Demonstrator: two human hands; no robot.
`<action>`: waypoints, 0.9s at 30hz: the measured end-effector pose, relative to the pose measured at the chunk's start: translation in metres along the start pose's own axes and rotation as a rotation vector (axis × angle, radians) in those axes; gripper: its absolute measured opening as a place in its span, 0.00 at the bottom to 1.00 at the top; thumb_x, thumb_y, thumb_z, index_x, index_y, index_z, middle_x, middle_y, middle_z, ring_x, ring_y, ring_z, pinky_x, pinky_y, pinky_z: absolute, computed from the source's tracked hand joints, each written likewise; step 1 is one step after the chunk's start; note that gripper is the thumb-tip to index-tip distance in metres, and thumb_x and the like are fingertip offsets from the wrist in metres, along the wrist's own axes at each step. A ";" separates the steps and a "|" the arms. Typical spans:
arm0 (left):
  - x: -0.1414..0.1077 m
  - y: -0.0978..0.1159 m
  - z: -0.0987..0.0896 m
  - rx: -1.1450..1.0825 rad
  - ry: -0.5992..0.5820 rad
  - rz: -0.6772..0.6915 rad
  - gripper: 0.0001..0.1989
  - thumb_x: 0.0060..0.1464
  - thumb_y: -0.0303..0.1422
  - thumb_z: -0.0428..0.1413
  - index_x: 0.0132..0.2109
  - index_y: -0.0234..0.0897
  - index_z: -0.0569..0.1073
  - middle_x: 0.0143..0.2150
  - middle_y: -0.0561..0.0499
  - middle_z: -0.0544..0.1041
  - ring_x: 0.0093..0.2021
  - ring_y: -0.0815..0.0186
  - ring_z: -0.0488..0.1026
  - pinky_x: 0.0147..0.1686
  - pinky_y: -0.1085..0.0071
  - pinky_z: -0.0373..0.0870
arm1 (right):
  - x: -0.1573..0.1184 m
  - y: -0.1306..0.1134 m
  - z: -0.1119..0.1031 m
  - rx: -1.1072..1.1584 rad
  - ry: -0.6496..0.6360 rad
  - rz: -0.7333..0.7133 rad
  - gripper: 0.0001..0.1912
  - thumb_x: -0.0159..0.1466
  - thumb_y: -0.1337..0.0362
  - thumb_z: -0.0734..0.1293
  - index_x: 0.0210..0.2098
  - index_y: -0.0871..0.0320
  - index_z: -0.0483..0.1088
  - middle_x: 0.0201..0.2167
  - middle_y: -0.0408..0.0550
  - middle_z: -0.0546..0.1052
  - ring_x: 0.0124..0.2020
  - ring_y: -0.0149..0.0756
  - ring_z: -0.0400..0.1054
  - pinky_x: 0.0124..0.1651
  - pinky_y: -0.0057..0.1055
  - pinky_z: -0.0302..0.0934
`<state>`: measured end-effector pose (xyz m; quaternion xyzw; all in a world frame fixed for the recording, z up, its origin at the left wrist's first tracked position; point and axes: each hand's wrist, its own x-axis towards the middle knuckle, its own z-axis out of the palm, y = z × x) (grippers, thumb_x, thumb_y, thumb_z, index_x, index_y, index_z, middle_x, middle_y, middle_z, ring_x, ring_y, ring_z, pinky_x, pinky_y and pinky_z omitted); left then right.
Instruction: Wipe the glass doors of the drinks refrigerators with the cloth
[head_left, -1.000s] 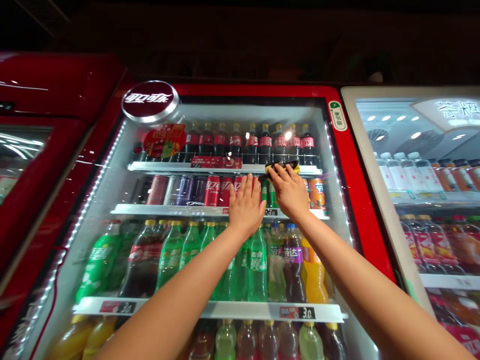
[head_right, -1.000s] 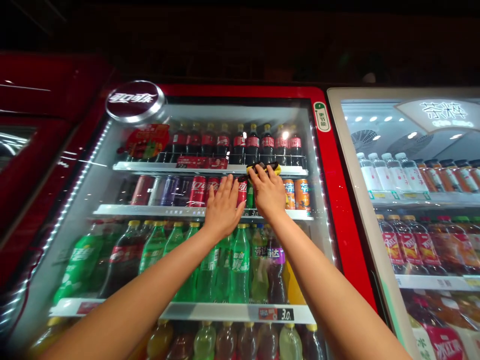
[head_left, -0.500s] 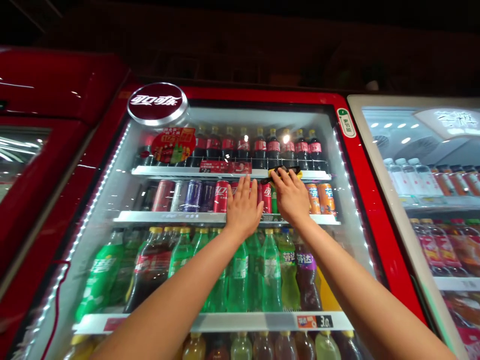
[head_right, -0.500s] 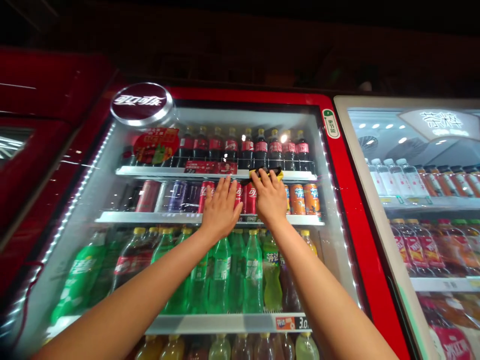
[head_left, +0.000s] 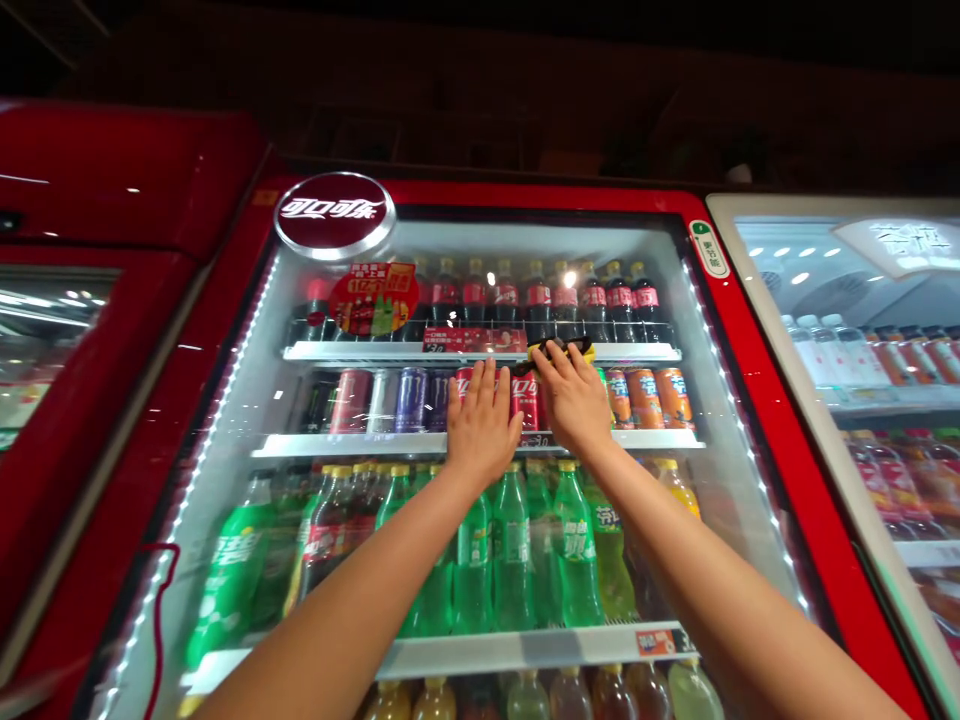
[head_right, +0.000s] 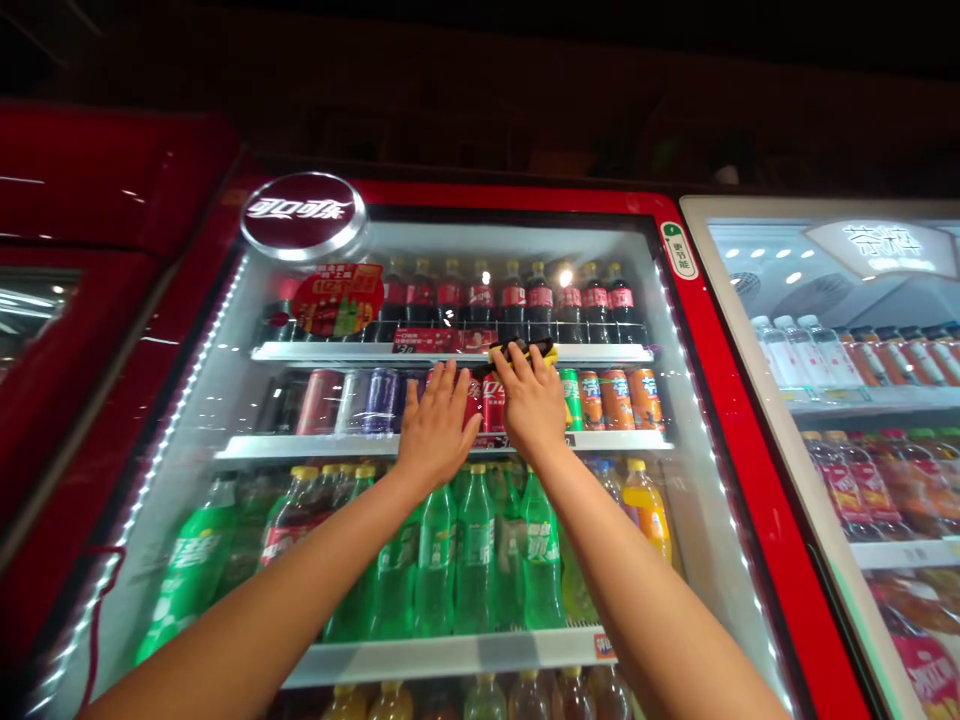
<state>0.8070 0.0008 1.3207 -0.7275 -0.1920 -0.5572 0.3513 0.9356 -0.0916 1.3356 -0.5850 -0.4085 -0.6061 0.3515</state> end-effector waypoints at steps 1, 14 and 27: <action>-0.001 -0.002 0.000 -0.003 -0.005 -0.004 0.32 0.67 0.42 0.43 0.72 0.32 0.52 0.76 0.38 0.49 0.76 0.53 0.42 0.71 0.42 0.40 | 0.003 0.004 0.000 0.005 0.013 0.026 0.30 0.69 0.70 0.55 0.70 0.51 0.58 0.71 0.47 0.60 0.72 0.49 0.48 0.65 0.49 0.54; -0.021 -0.052 -0.004 0.003 0.006 -0.030 0.32 0.67 0.41 0.43 0.72 0.31 0.51 0.76 0.38 0.49 0.76 0.53 0.42 0.71 0.42 0.40 | 0.005 -0.068 0.016 -0.019 -0.009 -0.054 0.30 0.70 0.70 0.55 0.70 0.47 0.56 0.71 0.44 0.60 0.72 0.50 0.49 0.66 0.50 0.53; -0.040 -0.096 -0.008 -0.025 0.018 0.010 0.33 0.67 0.42 0.43 0.73 0.31 0.50 0.76 0.38 0.48 0.76 0.53 0.42 0.72 0.42 0.39 | -0.017 -0.116 0.028 -0.057 0.018 0.053 0.30 0.69 0.71 0.54 0.70 0.50 0.58 0.71 0.47 0.59 0.71 0.54 0.49 0.64 0.51 0.54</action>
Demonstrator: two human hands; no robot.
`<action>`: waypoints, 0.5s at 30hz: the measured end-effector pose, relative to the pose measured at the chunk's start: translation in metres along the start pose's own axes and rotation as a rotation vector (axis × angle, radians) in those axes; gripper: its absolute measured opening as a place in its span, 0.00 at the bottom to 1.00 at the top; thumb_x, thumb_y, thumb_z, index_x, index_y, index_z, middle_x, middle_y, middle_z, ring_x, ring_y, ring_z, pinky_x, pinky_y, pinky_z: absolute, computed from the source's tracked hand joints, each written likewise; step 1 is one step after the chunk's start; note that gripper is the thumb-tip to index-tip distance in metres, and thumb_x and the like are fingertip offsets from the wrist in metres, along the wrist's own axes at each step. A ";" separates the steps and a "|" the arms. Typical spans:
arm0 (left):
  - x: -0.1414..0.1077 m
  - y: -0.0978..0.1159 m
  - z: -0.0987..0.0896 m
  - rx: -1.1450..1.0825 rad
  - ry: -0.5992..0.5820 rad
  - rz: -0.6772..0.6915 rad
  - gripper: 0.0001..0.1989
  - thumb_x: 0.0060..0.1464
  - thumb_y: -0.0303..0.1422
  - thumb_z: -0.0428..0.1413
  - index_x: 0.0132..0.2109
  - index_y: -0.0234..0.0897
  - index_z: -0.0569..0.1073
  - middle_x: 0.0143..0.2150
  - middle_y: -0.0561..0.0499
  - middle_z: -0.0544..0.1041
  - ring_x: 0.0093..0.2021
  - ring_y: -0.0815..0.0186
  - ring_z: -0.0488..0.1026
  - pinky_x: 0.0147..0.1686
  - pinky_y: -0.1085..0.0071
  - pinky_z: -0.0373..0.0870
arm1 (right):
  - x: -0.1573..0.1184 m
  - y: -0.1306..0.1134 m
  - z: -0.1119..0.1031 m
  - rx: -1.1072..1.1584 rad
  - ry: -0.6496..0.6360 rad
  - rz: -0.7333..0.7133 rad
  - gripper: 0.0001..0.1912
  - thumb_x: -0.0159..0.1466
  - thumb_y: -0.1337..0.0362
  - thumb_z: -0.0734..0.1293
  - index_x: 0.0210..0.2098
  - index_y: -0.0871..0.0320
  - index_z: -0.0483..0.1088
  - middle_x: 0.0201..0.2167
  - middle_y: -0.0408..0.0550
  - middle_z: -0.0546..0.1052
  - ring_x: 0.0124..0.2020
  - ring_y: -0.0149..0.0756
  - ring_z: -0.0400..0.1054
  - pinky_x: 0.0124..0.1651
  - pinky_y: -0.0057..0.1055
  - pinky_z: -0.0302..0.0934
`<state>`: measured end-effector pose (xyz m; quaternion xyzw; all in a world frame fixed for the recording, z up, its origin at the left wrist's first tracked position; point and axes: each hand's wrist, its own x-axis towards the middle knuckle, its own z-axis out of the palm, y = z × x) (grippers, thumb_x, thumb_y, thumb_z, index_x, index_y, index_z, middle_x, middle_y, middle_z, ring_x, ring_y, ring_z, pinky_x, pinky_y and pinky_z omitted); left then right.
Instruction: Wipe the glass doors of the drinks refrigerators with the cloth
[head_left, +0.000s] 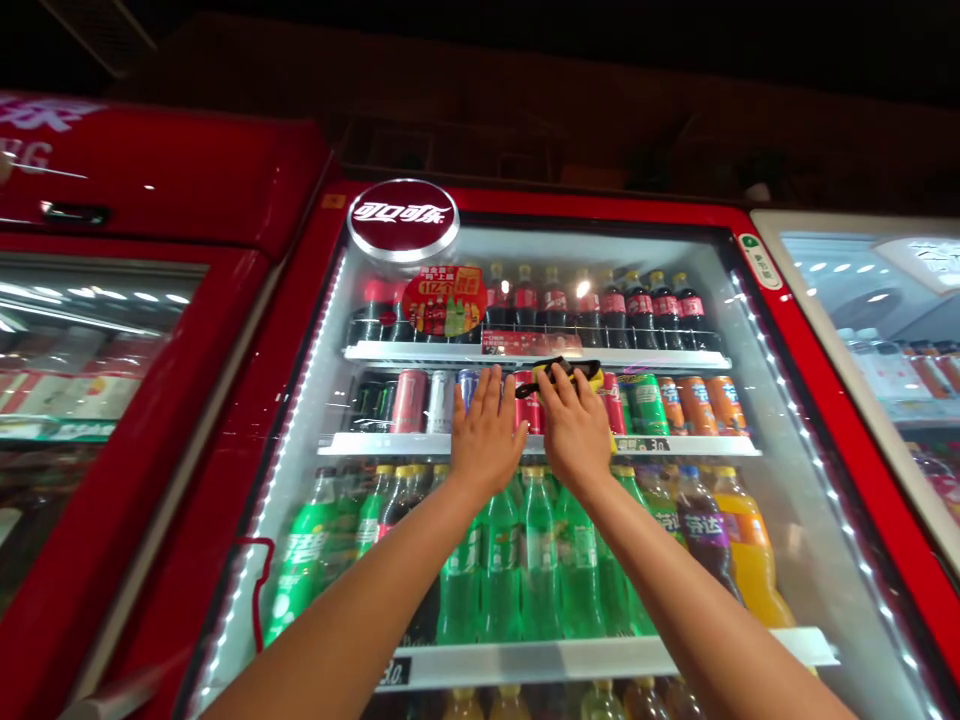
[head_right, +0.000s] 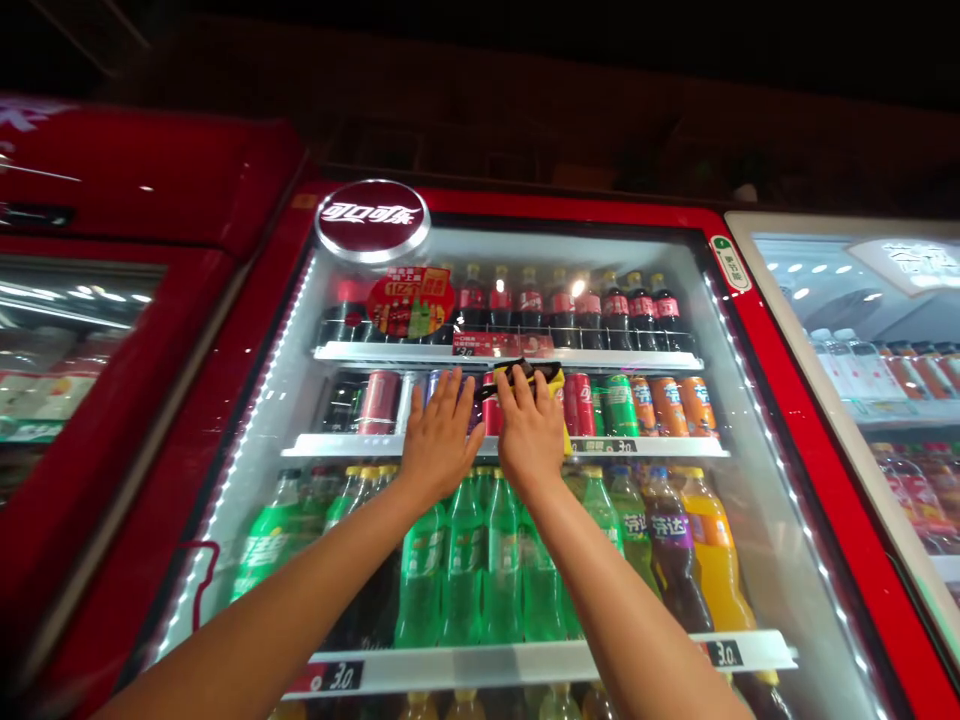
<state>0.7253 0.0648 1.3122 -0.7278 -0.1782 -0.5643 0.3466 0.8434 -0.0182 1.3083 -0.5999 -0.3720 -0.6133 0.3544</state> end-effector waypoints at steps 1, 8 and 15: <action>0.001 -0.002 -0.001 0.000 0.001 -0.005 0.33 0.67 0.41 0.43 0.73 0.31 0.50 0.76 0.38 0.48 0.76 0.53 0.42 0.72 0.42 0.39 | 0.009 -0.004 0.000 0.005 -0.006 -0.023 0.30 0.70 0.70 0.53 0.70 0.49 0.57 0.71 0.45 0.59 0.71 0.53 0.49 0.65 0.51 0.54; -0.007 -0.019 -0.006 0.013 0.040 -0.019 0.32 0.67 0.41 0.43 0.73 0.32 0.50 0.75 0.39 0.49 0.76 0.55 0.41 0.72 0.44 0.36 | 0.011 0.002 0.001 0.006 0.052 0.098 0.29 0.70 0.68 0.54 0.70 0.55 0.58 0.71 0.52 0.60 0.71 0.53 0.50 0.63 0.50 0.56; -0.021 -0.049 -0.008 0.039 0.042 -0.016 0.33 0.67 0.42 0.43 0.73 0.32 0.50 0.76 0.40 0.47 0.76 0.53 0.43 0.72 0.43 0.39 | 0.001 -0.052 0.010 0.023 0.032 -0.028 0.31 0.70 0.71 0.53 0.70 0.47 0.58 0.70 0.44 0.61 0.71 0.52 0.49 0.64 0.51 0.55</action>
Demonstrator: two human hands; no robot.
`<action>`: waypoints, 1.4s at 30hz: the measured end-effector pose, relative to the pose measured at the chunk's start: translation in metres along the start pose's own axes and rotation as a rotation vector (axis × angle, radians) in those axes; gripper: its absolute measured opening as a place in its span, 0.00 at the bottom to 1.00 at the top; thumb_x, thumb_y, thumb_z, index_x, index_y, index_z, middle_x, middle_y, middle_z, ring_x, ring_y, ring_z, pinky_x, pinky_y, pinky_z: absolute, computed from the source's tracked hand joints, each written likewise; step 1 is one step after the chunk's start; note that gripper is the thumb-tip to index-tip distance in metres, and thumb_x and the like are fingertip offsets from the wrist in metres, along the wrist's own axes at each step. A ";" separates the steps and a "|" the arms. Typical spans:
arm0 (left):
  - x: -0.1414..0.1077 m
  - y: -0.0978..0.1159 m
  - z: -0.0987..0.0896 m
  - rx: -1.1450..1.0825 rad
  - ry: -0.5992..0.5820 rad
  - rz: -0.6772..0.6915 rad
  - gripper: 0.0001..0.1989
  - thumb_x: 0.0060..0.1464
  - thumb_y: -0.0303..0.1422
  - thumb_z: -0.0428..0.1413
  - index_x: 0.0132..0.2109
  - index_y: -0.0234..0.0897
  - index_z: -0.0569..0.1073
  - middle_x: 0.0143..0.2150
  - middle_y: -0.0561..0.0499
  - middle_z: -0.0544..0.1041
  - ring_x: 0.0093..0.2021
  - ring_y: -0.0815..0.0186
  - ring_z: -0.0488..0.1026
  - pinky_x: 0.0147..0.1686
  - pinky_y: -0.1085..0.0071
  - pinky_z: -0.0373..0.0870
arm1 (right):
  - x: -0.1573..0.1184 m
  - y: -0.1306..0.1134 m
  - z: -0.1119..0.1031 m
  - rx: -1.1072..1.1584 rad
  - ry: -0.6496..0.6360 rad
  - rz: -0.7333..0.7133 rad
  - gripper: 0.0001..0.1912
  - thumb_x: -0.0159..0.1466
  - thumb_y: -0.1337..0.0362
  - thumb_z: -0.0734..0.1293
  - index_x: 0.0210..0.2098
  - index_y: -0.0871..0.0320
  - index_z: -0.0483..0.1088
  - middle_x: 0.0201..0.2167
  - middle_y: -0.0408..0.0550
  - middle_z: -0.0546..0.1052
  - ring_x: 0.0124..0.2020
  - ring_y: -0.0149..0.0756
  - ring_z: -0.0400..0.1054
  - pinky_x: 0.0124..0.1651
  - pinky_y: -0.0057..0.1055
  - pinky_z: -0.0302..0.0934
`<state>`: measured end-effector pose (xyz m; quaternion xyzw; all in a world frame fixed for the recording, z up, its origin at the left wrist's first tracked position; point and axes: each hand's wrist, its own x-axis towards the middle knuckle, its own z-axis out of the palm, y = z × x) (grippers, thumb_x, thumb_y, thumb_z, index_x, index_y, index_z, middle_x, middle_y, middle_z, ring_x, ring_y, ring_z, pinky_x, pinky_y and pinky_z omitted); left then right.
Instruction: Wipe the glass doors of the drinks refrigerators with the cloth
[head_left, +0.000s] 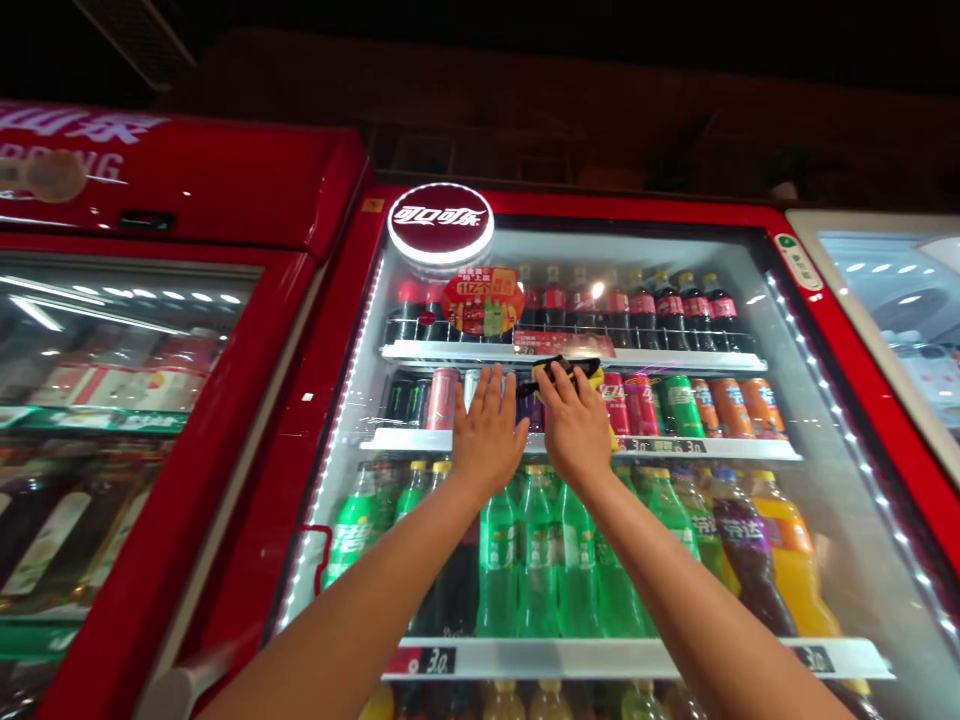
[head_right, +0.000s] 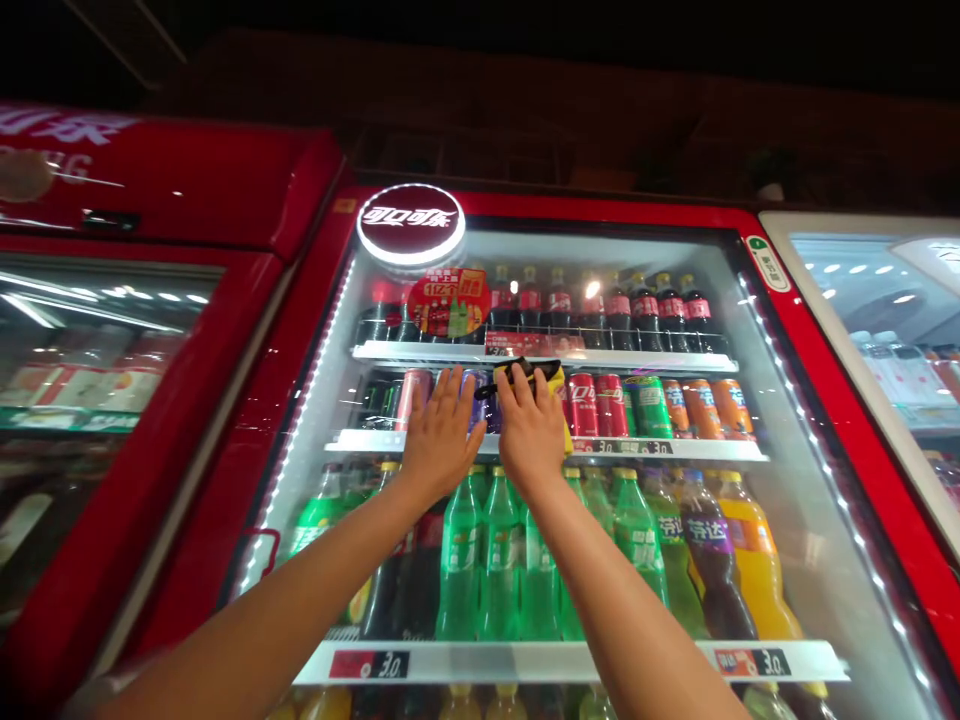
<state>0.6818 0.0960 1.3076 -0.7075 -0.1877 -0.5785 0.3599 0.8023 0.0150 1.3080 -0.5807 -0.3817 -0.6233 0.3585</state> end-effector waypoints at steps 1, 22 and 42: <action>0.000 -0.003 -0.001 0.004 -0.001 -0.006 0.33 0.67 0.42 0.43 0.73 0.32 0.50 0.76 0.39 0.47 0.76 0.53 0.43 0.72 0.43 0.39 | 0.010 -0.004 0.000 0.002 -0.012 -0.015 0.30 0.70 0.71 0.53 0.70 0.47 0.58 0.71 0.44 0.60 0.72 0.51 0.49 0.64 0.51 0.55; -0.026 -0.044 -0.013 0.089 -0.044 -0.042 0.33 0.68 0.41 0.42 0.73 0.30 0.47 0.76 0.39 0.47 0.76 0.53 0.42 0.71 0.44 0.43 | 0.023 -0.037 -0.001 0.069 -0.004 -0.008 0.27 0.72 0.69 0.53 0.69 0.53 0.59 0.70 0.47 0.60 0.71 0.51 0.50 0.65 0.50 0.54; -0.044 -0.077 -0.025 0.135 -0.074 -0.101 0.32 0.68 0.40 0.41 0.73 0.30 0.47 0.75 0.38 0.49 0.76 0.53 0.43 0.71 0.44 0.44 | -0.008 -0.072 0.009 0.133 0.011 -0.165 0.30 0.69 0.73 0.55 0.69 0.50 0.60 0.70 0.45 0.62 0.71 0.53 0.51 0.64 0.52 0.54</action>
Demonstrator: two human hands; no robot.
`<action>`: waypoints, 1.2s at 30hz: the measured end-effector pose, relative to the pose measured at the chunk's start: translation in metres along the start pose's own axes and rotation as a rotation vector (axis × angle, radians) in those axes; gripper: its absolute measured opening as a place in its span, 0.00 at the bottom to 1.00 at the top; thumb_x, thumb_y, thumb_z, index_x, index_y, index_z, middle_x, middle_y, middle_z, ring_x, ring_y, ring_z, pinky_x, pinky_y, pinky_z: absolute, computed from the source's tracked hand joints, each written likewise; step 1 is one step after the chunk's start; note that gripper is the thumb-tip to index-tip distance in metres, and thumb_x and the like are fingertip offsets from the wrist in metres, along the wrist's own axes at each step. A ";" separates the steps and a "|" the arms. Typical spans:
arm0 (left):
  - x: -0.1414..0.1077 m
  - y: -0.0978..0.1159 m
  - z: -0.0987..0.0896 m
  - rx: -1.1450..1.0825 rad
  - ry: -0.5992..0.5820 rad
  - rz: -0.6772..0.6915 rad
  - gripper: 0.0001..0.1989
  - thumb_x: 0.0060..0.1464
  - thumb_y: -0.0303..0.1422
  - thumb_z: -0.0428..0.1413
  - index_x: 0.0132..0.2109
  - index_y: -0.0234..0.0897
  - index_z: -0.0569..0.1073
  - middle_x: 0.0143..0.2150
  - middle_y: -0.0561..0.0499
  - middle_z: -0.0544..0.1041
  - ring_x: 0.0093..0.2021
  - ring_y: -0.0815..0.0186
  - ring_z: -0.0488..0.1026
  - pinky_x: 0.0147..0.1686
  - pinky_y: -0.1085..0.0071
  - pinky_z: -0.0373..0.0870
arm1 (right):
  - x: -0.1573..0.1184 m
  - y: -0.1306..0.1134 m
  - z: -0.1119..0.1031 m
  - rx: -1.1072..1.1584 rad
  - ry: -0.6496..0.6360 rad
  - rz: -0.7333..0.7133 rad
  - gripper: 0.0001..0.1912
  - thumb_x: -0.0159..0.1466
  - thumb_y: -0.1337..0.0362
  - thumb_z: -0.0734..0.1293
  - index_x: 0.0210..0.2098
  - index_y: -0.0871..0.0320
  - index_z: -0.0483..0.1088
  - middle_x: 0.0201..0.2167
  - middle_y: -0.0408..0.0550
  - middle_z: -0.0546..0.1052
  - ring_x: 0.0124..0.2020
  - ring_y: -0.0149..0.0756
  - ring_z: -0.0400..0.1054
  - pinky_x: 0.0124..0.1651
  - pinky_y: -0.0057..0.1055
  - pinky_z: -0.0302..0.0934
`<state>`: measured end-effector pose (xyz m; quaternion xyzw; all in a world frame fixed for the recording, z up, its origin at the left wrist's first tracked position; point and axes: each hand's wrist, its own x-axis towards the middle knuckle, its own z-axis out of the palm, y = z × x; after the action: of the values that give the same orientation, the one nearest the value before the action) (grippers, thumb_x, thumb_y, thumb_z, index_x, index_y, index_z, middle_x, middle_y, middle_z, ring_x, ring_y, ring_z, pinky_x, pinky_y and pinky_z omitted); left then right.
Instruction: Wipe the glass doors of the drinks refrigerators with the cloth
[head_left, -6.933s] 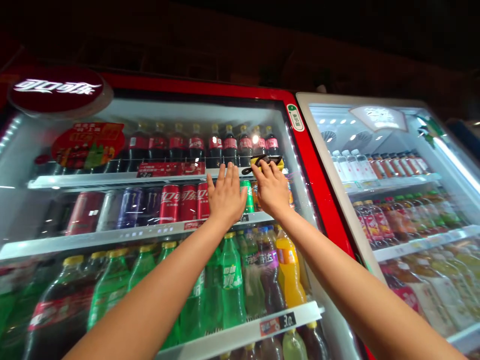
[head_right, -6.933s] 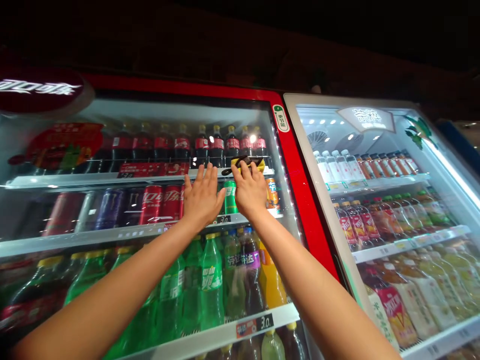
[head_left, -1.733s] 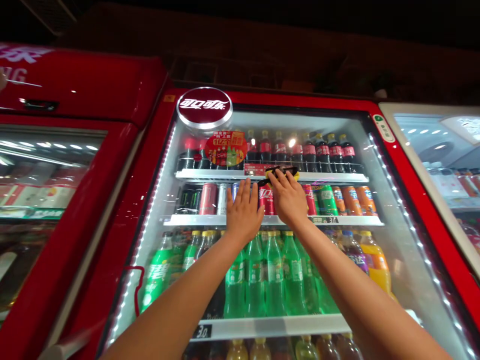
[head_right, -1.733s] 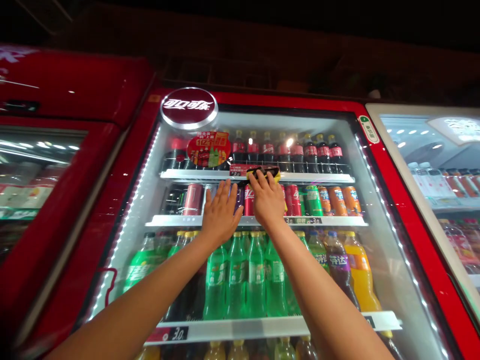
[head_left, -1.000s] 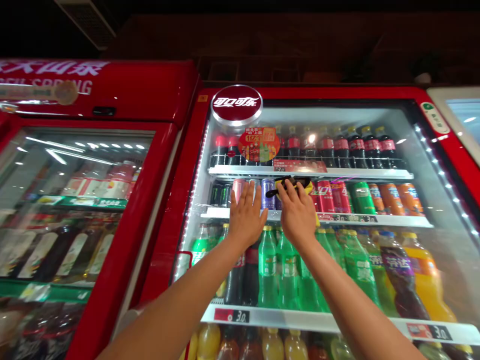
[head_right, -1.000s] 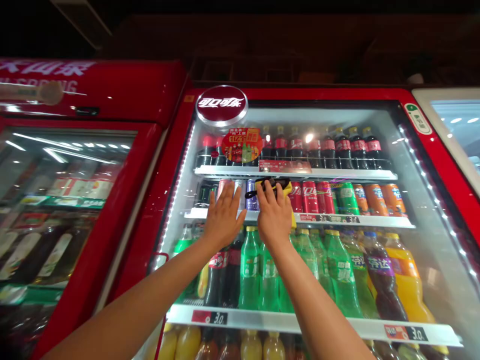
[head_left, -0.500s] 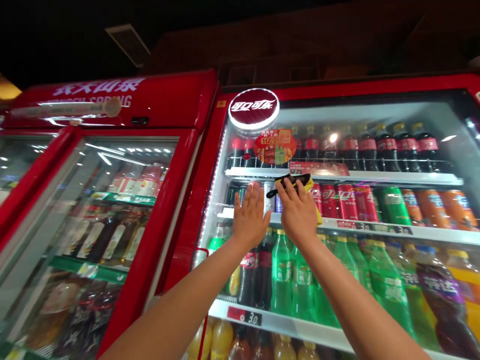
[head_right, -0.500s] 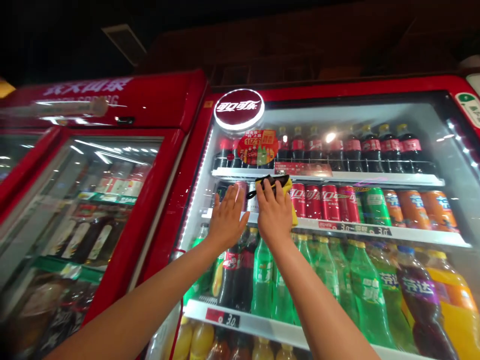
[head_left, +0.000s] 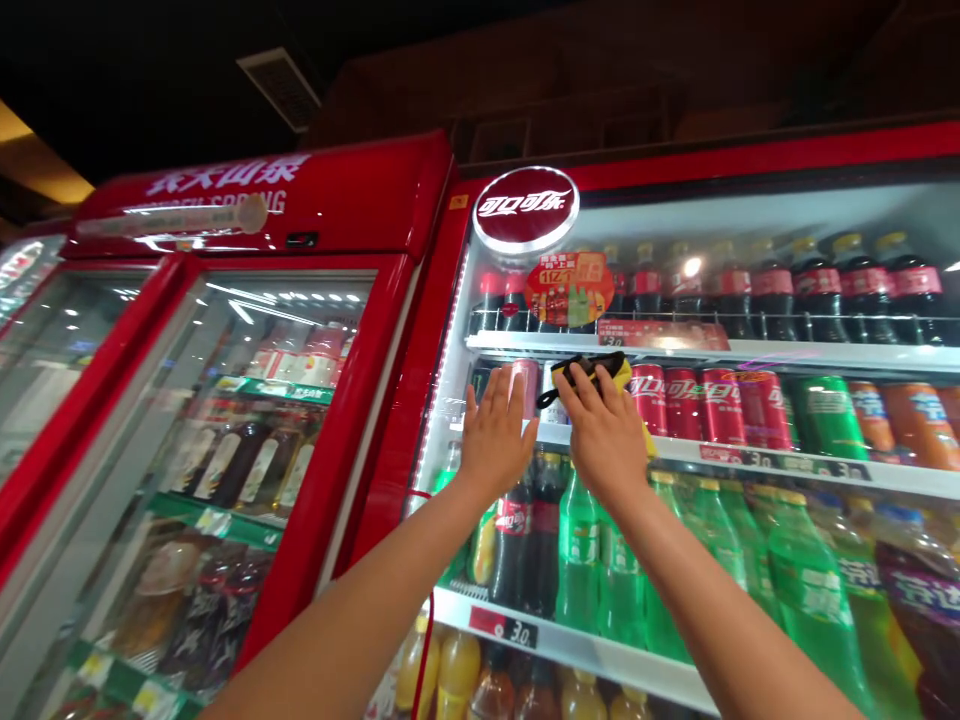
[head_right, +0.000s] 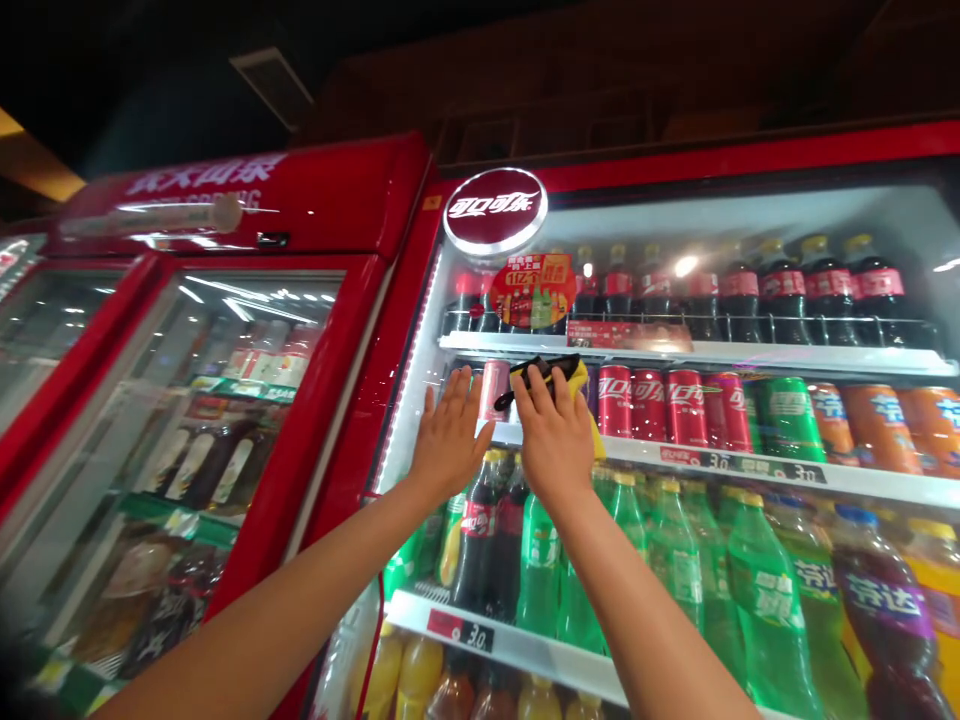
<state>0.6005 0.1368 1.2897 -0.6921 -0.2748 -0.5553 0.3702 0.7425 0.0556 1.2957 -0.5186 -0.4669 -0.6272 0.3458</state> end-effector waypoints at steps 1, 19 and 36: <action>-0.001 -0.004 0.002 -0.004 0.008 0.003 0.32 0.68 0.40 0.41 0.73 0.30 0.47 0.76 0.38 0.49 0.75 0.53 0.44 0.71 0.44 0.44 | 0.007 -0.005 0.002 0.001 -0.010 -0.026 0.30 0.69 0.73 0.55 0.69 0.50 0.60 0.70 0.44 0.62 0.71 0.53 0.50 0.64 0.52 0.54; -0.013 -0.081 -0.003 -0.106 0.000 0.076 0.32 0.68 0.39 0.44 0.72 0.29 0.50 0.76 0.36 0.47 0.75 0.51 0.43 0.71 0.45 0.46 | 0.049 -0.082 0.025 -0.089 -0.004 0.071 0.30 0.69 0.71 0.55 0.69 0.50 0.59 0.70 0.44 0.62 0.71 0.52 0.52 0.62 0.50 0.57; -0.016 -0.108 -0.001 -0.115 0.024 0.143 0.32 0.67 0.40 0.43 0.72 0.30 0.50 0.75 0.38 0.49 0.76 0.54 0.42 0.72 0.44 0.42 | 0.060 -0.105 0.033 -0.055 0.042 0.137 0.30 0.69 0.71 0.55 0.69 0.50 0.59 0.69 0.48 0.63 0.70 0.53 0.53 0.62 0.53 0.58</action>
<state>0.5106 0.1980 1.2968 -0.7233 -0.1879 -0.5506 0.3720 0.6439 0.1240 1.3313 -0.5452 -0.4057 -0.6254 0.3834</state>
